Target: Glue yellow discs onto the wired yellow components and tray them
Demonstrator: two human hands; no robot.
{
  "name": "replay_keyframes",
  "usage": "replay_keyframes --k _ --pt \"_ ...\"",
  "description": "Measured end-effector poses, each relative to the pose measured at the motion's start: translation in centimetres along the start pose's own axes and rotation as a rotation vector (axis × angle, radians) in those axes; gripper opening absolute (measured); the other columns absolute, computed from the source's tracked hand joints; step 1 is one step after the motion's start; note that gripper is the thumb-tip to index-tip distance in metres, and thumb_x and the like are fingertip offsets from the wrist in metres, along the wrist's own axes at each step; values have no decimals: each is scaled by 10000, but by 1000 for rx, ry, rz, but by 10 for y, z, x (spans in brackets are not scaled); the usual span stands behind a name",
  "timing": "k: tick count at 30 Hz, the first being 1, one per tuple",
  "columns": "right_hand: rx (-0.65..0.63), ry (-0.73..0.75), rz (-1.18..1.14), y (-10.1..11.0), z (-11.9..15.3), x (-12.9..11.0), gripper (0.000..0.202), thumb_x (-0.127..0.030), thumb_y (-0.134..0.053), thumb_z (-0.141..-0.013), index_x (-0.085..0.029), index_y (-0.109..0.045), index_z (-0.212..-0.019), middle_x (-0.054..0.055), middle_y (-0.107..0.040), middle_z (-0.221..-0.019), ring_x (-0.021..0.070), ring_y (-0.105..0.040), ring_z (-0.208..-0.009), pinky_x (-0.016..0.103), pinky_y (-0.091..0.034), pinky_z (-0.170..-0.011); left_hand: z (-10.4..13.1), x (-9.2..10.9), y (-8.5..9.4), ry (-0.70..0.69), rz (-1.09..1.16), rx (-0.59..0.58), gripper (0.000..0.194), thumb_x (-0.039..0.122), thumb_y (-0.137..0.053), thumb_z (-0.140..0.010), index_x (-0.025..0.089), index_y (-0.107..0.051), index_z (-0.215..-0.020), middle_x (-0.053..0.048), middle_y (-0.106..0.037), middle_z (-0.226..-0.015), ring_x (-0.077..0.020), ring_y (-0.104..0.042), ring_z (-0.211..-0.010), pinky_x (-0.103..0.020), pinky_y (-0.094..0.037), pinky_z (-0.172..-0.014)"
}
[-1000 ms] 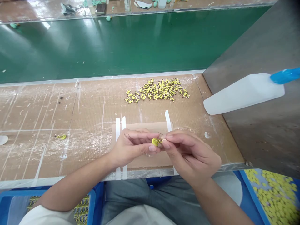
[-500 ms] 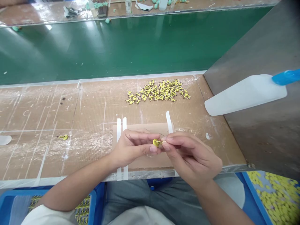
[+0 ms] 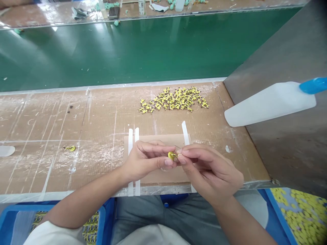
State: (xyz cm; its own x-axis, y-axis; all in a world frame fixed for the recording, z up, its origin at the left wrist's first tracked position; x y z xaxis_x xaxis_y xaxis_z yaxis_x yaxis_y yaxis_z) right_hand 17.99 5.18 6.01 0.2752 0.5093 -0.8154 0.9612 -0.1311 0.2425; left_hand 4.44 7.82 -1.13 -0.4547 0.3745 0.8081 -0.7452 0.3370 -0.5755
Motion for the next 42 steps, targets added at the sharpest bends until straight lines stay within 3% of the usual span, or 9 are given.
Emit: replay_keyframes --k 25,32,37,42 --pt "-34 8 16 -2 -2 1 303 5 -732 -778 -222 -703 -977 29 -731 -853 155 -700 -750 257 -606 -649 -1 2 6 -80 -45 18 297 75 -826 -700 223 -802 -956 -49 -732 -787 -139 -724 -674 -230 -627 -622" --pt "-97 -213 -211 -8 -1 18 250 -10 -729 -798 -220 -737 -933 20 -743 -848 139 -711 -717 224 -615 -621 0 1 10 -59 -86 37 275 66 -853 -653 228 -812 -871 -35 -744 -738 -157 -739 -621 -234 -643 -608" --pt "-158 -378 -443 -18 2 26 226 -45 -734 -814 -242 -763 -921 6 -751 -862 141 -728 -673 234 -648 -603 1 10 11 -145 -164 36 237 94 -896 -594 219 -815 -778 -43 -757 -688 -170 -732 -579 -224 -624 -555" --pt "-193 -393 -480 -20 3 28 218 -59 -760 -797 -246 -772 -908 6 -756 -855 141 -731 -699 225 -636 -638 0 16 12 -195 -172 60 258 128 -935 -518 208 -801 -723 -31 -739 -656 -175 -712 -530 -235 -603 -494"
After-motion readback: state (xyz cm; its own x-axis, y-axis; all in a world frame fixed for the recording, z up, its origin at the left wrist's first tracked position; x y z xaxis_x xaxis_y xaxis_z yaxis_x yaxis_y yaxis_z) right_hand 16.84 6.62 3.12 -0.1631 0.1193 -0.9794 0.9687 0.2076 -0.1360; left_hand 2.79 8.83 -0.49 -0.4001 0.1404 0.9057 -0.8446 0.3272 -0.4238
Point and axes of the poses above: each hand's wrist, its own z-axis away from the middle knuckle, its own y-axis out of the back of the hand, x = y × z, the point moved 9 cm from there along -z, towards the middle knuckle
